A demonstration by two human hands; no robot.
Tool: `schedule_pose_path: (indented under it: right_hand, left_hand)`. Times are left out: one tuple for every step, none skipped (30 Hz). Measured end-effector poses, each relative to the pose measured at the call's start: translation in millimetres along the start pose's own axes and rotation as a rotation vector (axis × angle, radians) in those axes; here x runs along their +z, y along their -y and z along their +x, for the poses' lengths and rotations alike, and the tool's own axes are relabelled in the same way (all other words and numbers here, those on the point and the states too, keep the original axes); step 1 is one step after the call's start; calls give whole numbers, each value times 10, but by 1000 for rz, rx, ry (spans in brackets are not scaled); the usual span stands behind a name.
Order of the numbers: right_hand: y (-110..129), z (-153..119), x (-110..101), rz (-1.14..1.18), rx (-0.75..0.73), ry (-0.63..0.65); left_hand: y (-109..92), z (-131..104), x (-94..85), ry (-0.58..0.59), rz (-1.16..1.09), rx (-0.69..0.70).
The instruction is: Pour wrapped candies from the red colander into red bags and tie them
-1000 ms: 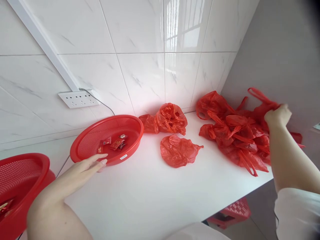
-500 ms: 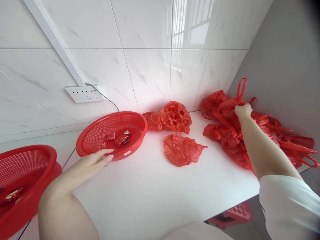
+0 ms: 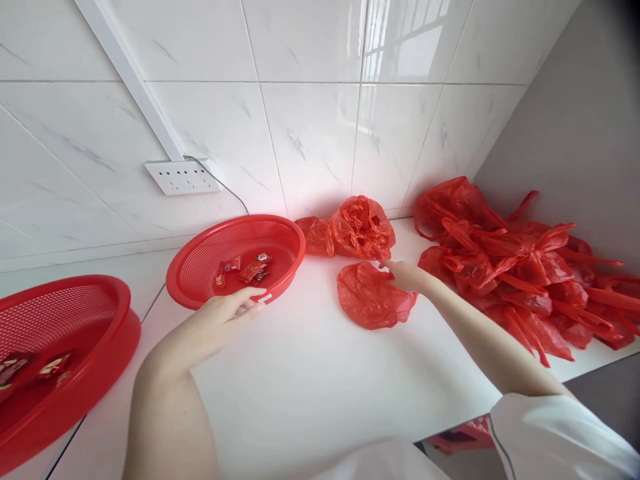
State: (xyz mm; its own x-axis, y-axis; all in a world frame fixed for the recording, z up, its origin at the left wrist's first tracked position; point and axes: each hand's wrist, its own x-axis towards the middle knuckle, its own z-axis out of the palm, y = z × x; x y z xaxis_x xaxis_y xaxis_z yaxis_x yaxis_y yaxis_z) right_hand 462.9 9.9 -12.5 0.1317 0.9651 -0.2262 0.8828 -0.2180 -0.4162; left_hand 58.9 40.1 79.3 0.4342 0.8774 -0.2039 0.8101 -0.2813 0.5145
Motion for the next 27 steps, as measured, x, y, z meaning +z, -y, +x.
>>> schedule_pose_path:
  right_hand:
    - [91,-30,6,27,-36,-10]
    - [197,-68,-5,82,-85,-23]
    - [319,-116,-26,165,-141,-41]
    - [455,-173,-52,278,-201,-69]
    - [600,-235,-77,409,-266,-103]
    - [750,-299,-100,545,-330,-138]
    - [897,-363,-119,683,-399,-161]
    - [1035,-421,-134,818,-468,-158]
    - [1156,-472,-146,957,-536,-129]
    - [1256,-513,-156,1095,-597,-84]
    - [1332,-543,-164,1225,-640,-35]
    - [1381,-562,-172,1340,-659,-2]
    - [1405,-571,-180,1435,-653,2]
    - [1407,-573,-188,1512,-627,-20]
    - [1392,-569,-197,1571,-592,-59]
    - [1366,-562,-207,1615,-557,-103]
    - [1334,-555,-218,1647,-530,-142]
    - [1301,-548,-229,1671,-515,-167]
    - [1272,-543,-241,1691,-508,-178]
    - [1251,-539,-250,1708,-502,-179]
    - [1239,-537,-256,1724,-495,-179]
    - [1238,-534,-258,1741,-484,-181]
    - [1248,-532,-252,1760,-470,-189]
    - [1271,-528,-238,1784,-453,-202]
    - [1305,-522,-216,1811,-432,-213]
    - [1349,-515,-185,1841,-407,-208]
    - [1400,-508,-149,1873,-379,-185]
  left_hand:
    - [-66,13,44,-15,-25,37]
    - [-139,28,98,-42,-59,81]
    - [-215,46,163,-77,-100,131]
    - [-292,63,239,-116,-150,183]
    - [-368,80,324,-155,-201,222]
    - [-439,94,414,-176,-238,244]
    - [-502,106,503,-178,-256,255]
    - [-553,115,587,-179,-261,272]
    - [-591,124,660,-178,-267,299]
    - [-616,134,719,-178,-271,329]
    - [-625,149,761,-180,-281,356]
    - [-620,168,786,-181,-297,372]
    - [-601,194,795,-177,-314,375]
    - [-572,224,792,-171,-326,367]
    - [-536,256,779,-170,-339,352]
    - [-498,287,759,-174,-355,334]
    - [-463,314,736,-187,-379,314]
    - [-436,333,711,-207,-411,294]
    - [-420,340,686,-226,-449,279]
    - [-418,335,664,-254,-486,274]
    - [-429,316,646,-294,-514,288]
    - [-452,287,636,-351,-521,329]
    - [-482,250,637,-425,-499,401]
    - [-515,211,651,-514,-446,498]
    - [-549,175,680,-612,-369,603]
    - [-579,149,724,-698,-277,694]
    - [-603,137,782,-762,-181,754]
